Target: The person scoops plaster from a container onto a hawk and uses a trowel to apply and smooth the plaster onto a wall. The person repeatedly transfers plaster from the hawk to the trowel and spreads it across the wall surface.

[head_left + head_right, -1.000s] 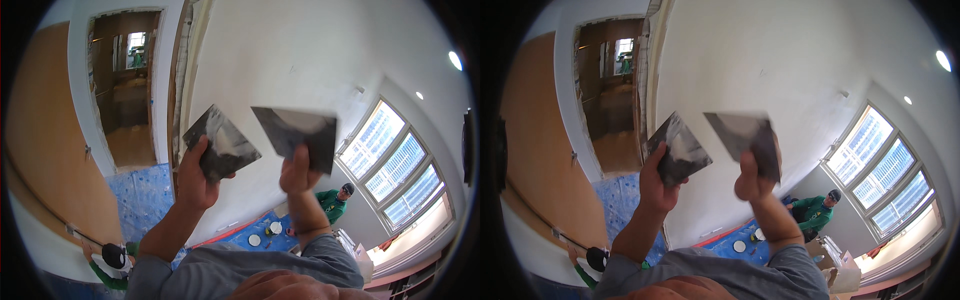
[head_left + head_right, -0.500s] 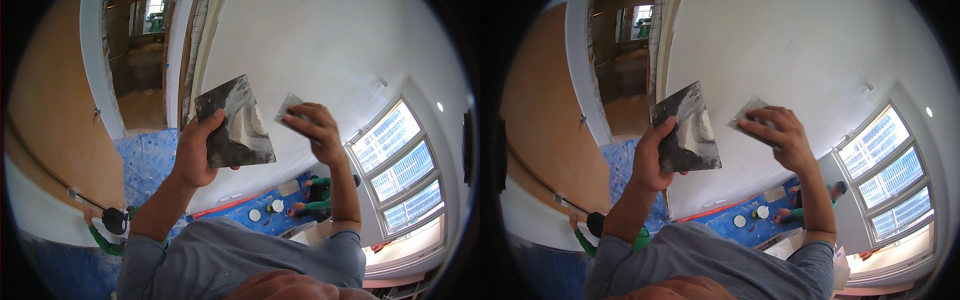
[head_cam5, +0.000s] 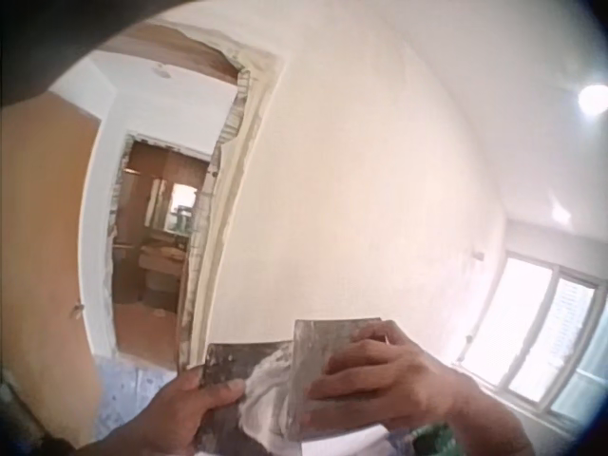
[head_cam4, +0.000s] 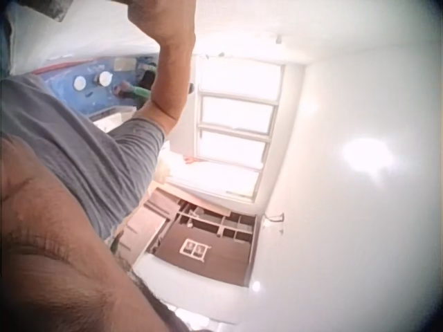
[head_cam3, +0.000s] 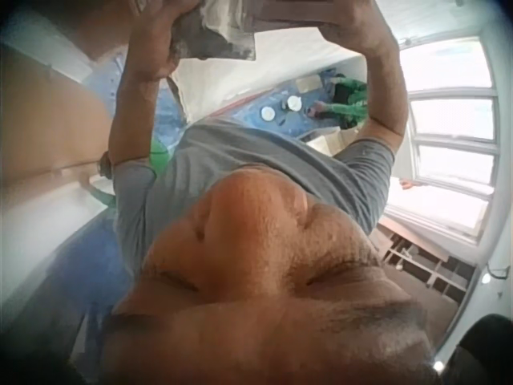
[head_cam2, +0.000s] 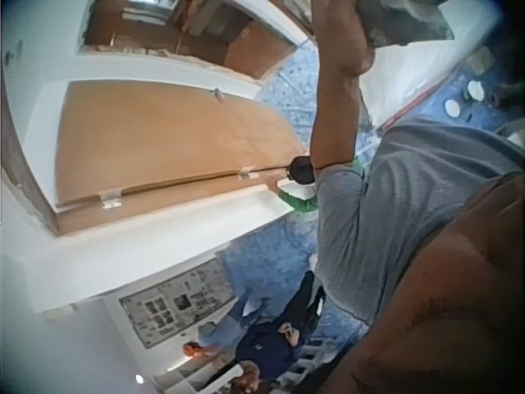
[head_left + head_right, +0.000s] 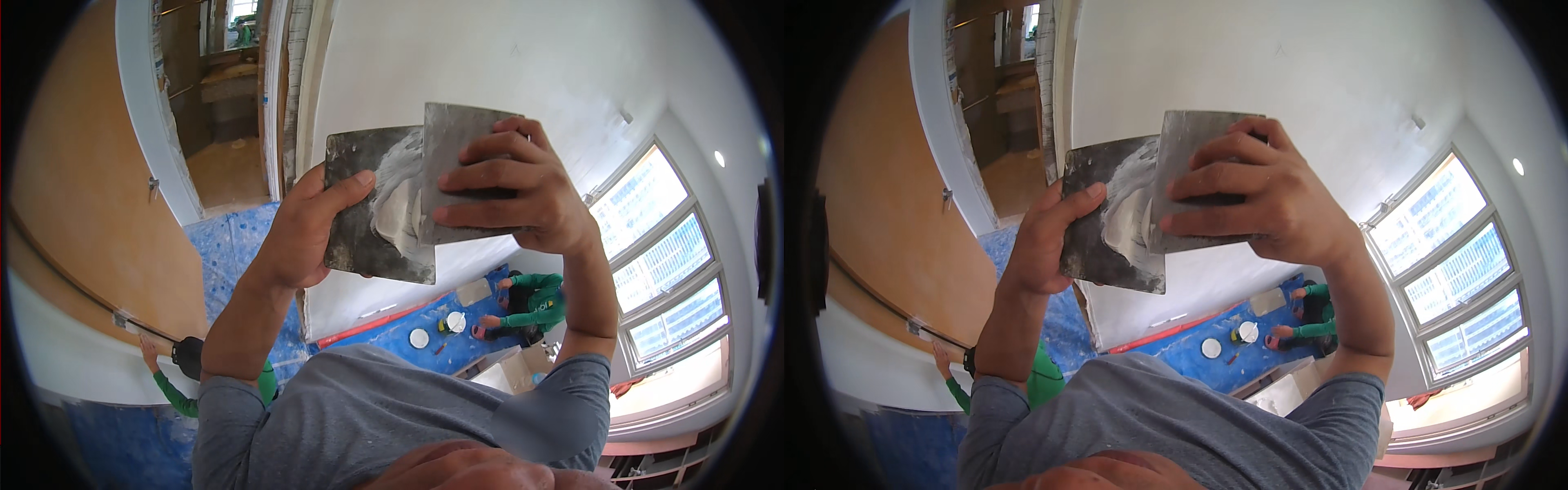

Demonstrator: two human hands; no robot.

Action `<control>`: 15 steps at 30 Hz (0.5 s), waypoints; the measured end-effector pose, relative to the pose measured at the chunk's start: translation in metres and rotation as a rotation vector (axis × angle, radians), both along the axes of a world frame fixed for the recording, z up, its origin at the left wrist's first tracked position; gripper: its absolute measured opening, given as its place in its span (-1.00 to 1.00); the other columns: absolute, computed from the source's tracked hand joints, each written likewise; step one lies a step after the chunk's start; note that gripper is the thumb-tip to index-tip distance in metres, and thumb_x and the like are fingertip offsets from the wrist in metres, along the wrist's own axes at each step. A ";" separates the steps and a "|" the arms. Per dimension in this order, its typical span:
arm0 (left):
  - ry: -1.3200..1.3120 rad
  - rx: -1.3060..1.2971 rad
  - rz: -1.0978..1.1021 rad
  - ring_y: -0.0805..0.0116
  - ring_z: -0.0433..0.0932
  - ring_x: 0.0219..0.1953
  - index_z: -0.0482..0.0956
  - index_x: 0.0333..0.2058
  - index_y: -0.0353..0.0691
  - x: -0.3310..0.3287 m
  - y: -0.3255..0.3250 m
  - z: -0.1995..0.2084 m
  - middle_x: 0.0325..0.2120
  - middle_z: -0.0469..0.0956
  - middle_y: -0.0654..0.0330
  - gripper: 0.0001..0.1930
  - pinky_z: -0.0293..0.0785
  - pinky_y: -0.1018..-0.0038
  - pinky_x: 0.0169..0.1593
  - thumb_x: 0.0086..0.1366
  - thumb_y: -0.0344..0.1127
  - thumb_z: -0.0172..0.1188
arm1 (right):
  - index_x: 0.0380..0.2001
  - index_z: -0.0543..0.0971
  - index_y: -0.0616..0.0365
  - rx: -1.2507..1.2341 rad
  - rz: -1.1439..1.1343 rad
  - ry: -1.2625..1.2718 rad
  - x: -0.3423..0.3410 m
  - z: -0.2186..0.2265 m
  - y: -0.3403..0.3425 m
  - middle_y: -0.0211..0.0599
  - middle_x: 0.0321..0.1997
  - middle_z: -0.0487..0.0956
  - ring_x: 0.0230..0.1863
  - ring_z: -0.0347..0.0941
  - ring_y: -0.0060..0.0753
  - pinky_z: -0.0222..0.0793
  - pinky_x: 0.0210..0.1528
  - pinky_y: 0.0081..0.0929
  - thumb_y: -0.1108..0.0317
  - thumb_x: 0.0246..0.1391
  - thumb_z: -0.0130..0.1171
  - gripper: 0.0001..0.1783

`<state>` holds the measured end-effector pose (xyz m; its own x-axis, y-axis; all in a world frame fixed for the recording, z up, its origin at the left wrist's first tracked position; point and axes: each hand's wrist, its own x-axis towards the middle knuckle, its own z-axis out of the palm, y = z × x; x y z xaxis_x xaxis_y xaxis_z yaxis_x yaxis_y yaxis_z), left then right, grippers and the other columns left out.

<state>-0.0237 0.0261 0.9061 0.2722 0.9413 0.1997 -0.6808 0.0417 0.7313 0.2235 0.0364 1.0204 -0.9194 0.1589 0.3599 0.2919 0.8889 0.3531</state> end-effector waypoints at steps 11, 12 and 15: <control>-0.044 -0.073 0.098 0.27 0.68 -0.43 0.42 0.06 -0.22 -0.037 -0.002 -0.034 -0.28 0.61 0.13 -0.66 0.59 0.31 -0.61 0.41 -0.20 0.11 | 0.00 0.70 -0.10 0.289 -0.212 0.236 0.004 0.096 0.039 -0.32 -0.02 0.65 0.00 0.53 -0.20 0.39 0.13 -0.27 0.73 -0.08 0.08 -0.39; -0.047 -0.081 0.112 0.26 0.68 -0.42 0.41 0.07 -0.22 -0.038 -0.003 -0.039 -0.27 0.61 0.13 -0.66 0.59 0.31 -0.61 0.41 -0.21 0.11 | 0.06 0.66 -0.10 0.359 -0.213 0.321 -0.008 0.117 0.041 -0.27 -0.01 0.65 -0.01 0.54 -0.19 0.42 0.09 -0.25 0.71 -0.05 0.09 -0.39; -0.077 -0.104 0.091 0.28 0.68 -0.37 0.42 0.10 -0.23 -0.044 -0.006 -0.055 -0.24 0.62 0.14 -0.63 0.62 0.34 -0.54 0.40 -0.22 0.12 | 0.27 0.49 -0.08 0.557 -0.330 0.460 -0.029 0.170 0.057 -0.17 0.19 0.54 0.13 0.49 -0.10 0.45 0.17 -0.28 0.69 -0.01 0.10 -0.27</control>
